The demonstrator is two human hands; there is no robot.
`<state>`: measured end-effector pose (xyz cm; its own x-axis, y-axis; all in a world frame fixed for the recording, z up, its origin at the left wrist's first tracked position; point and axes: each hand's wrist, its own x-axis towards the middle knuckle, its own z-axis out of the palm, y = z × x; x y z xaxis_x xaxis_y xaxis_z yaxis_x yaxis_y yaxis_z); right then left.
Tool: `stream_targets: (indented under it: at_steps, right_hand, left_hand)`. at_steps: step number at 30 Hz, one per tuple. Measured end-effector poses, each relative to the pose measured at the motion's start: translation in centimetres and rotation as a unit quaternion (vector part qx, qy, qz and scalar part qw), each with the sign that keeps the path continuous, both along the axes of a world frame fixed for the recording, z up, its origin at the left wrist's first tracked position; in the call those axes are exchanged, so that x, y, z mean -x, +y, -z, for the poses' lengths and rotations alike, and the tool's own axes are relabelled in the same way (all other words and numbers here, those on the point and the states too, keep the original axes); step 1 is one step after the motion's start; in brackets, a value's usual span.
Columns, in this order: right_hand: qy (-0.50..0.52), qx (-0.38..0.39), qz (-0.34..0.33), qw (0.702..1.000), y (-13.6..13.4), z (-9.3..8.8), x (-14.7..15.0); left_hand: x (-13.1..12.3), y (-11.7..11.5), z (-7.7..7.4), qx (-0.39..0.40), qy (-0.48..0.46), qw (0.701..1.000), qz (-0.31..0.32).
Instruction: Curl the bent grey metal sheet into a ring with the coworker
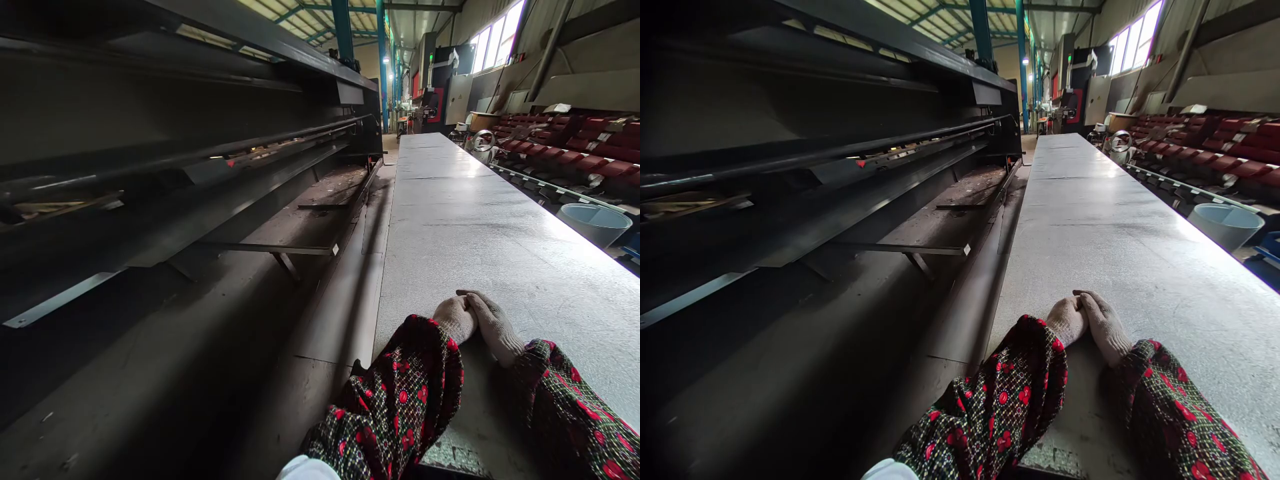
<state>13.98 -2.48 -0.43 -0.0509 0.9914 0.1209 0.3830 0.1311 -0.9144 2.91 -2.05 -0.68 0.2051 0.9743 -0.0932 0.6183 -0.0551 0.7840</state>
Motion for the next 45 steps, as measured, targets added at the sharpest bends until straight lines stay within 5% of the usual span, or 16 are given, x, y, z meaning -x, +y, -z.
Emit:
stream_targets:
  at_steps: [45]
  right_hand:
    - [-0.009, -0.008, 0.001, 1.000, -0.01, 0.25, -0.07]
  left_hand:
    - [0.10, 0.26, 0.25, -0.007, 0.005, 1.000, 0.012]
